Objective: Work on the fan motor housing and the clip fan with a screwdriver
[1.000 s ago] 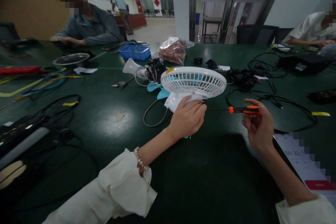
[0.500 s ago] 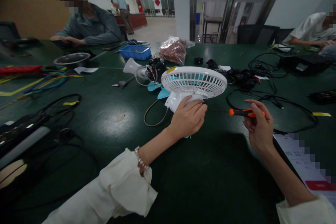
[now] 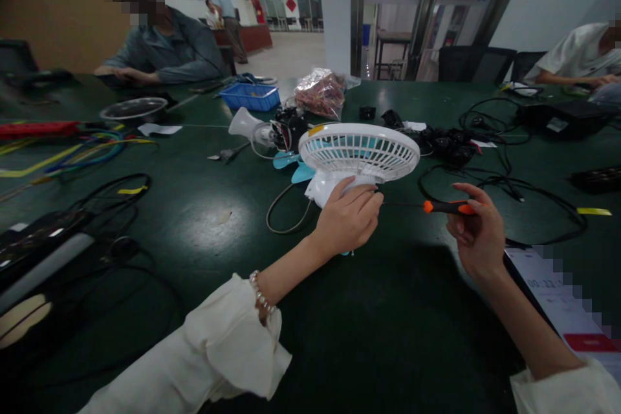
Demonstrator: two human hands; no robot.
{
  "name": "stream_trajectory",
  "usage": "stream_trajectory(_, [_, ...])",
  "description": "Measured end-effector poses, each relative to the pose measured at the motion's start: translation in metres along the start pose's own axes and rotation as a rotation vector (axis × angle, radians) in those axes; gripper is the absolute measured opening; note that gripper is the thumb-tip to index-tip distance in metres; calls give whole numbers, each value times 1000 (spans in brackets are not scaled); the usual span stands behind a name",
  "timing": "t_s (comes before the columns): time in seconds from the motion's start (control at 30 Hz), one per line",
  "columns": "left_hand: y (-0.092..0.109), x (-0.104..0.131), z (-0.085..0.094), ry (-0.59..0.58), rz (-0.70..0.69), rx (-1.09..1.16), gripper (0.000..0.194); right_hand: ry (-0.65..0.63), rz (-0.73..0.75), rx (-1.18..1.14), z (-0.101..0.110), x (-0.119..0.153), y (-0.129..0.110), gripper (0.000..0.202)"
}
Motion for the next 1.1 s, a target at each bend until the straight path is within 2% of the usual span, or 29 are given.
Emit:
stream_trajectory(0.13, [0,0,1,-5,-6,-2,26,54,-45,37,0,0,1,22])
stream_trajectory(0.3, [0,0,2,-1,-8,13,26,58,-100,36,1,0,2,28])
stream_trajectory(0.47, [-1,0,2,-3,-8,15,27,82,-91,-89,2,-1,2,21])
stream_trajectory(0.67, [-1,0,1,0,-15,9,27,47,-112,-175,-3,1,1,29])
stream_trajectory(1.1, [0,0,3,-6,-10,4,26,125,-62,33,7,-2,5,14])
Point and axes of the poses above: each hand's wrist, its own x-axis away from the middle knuckle, its own z-axis out of the back of the hand, y = z × x, the point moved 2 cm from there along -x, towards the middle knuckle, and after that the axes turned 11 degrees about -z, right-handed, at the moved point
